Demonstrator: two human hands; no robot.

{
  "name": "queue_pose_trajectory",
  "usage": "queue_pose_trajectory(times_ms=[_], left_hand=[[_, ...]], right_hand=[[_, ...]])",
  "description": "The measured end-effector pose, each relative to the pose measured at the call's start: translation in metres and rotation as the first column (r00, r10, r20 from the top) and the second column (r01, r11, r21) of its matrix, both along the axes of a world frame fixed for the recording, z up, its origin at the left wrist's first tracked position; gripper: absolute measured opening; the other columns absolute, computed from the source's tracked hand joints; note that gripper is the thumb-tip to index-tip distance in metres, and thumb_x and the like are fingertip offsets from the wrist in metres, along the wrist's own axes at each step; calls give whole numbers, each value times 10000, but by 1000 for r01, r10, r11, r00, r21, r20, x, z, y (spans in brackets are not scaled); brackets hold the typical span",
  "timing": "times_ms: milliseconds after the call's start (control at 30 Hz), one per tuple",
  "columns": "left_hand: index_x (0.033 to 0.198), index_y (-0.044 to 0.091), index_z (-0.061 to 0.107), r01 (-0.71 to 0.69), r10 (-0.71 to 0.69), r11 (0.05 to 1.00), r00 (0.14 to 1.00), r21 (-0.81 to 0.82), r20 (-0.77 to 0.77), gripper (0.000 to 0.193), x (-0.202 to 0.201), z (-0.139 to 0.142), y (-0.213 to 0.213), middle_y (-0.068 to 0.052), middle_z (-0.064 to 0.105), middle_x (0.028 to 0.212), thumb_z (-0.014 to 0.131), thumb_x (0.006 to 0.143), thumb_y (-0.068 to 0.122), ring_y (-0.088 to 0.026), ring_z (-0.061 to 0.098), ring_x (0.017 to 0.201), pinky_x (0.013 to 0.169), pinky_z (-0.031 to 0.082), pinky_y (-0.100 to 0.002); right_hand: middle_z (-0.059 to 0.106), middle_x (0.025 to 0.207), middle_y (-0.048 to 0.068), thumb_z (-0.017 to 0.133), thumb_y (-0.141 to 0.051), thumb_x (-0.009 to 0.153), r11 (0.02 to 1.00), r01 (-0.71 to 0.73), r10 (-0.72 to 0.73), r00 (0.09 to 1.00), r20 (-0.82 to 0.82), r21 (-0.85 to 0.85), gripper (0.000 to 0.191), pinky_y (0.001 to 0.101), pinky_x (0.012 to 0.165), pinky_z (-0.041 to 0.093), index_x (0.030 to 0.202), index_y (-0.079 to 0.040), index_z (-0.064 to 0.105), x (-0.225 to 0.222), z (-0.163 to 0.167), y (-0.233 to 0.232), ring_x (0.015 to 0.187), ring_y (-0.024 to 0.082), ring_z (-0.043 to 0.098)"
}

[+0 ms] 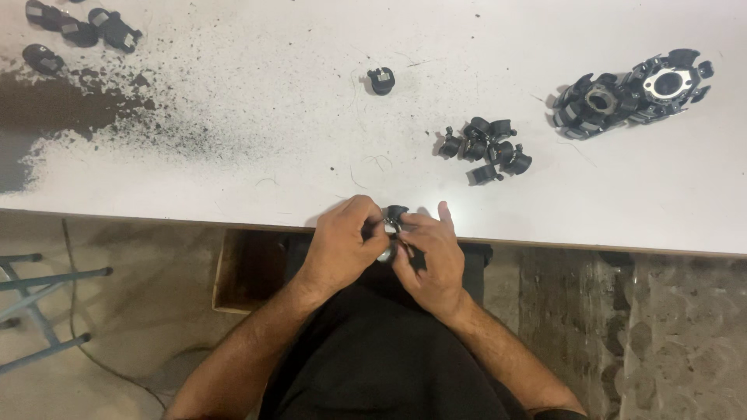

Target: The person sits at a white workbench and assembles small black plastic housing components, snapping pieces together by hand one at a time and setting the finished assemblies aside on the table. They occasionally reach across the table to gather more loose parts and continue assembling.

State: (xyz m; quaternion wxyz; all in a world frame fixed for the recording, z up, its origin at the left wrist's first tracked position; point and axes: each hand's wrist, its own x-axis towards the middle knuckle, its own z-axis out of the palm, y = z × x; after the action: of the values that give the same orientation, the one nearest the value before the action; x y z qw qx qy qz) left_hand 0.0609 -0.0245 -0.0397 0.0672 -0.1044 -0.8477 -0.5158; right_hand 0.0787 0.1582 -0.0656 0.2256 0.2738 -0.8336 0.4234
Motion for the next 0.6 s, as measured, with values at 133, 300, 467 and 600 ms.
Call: queue_pose_trajectory(times_ms=[133, 300, 467, 600], left_hand=[[846, 33, 591, 5, -5, 1000, 1000, 1, 27, 103, 0, -2, -1, -92, 636, 775, 695, 839, 29, -221, 639, 687, 598, 522, -372], [833, 38, 586, 10, -10, 1000, 999, 11, 44, 113, 2, -3, -1, -71, 628, 771, 698, 835, 30, -196, 629, 677, 581, 523, -353], [833, 42, 586, 13, -13, 1000, 1000, -15, -26, 114, 2, -6, 0, -66, 618, 763, 698, 842, 21, -182, 618, 673, 578, 513, -347], [844, 42, 594, 51, -51, 998, 998, -32, 23, 101, -1, -6, 0, -68, 632, 774, 694, 853, 51, -172, 624, 663, 576, 519, -337]], right_hand=[[696, 975, 84, 785, 67, 818, 1000, 9, -8, 999, -31, 13, 292, 576, 1260, 328, 1035, -47, 626, -1, -5, -1, 1145, 289, 709], [708, 1010, 101, 785, 67, 814, 999, -22, 23, 999, -26, 26, 300, 587, 1263, 306, 1042, -45, 627, -1, -5, 2, 1164, 285, 698], [702, 1003, 86, 782, 78, 808, 999, -9, 9, 1000, -3, 44, 301, 590, 1272, 297, 1042, -48, 639, 0, -1, 1, 1157, 272, 699], [695, 1026, 95, 797, 65, 804, 996, -12, 12, 1000, 7, 94, 301, 592, 1265, 292, 1035, -57, 647, -3, 4, 3, 1149, 279, 689]])
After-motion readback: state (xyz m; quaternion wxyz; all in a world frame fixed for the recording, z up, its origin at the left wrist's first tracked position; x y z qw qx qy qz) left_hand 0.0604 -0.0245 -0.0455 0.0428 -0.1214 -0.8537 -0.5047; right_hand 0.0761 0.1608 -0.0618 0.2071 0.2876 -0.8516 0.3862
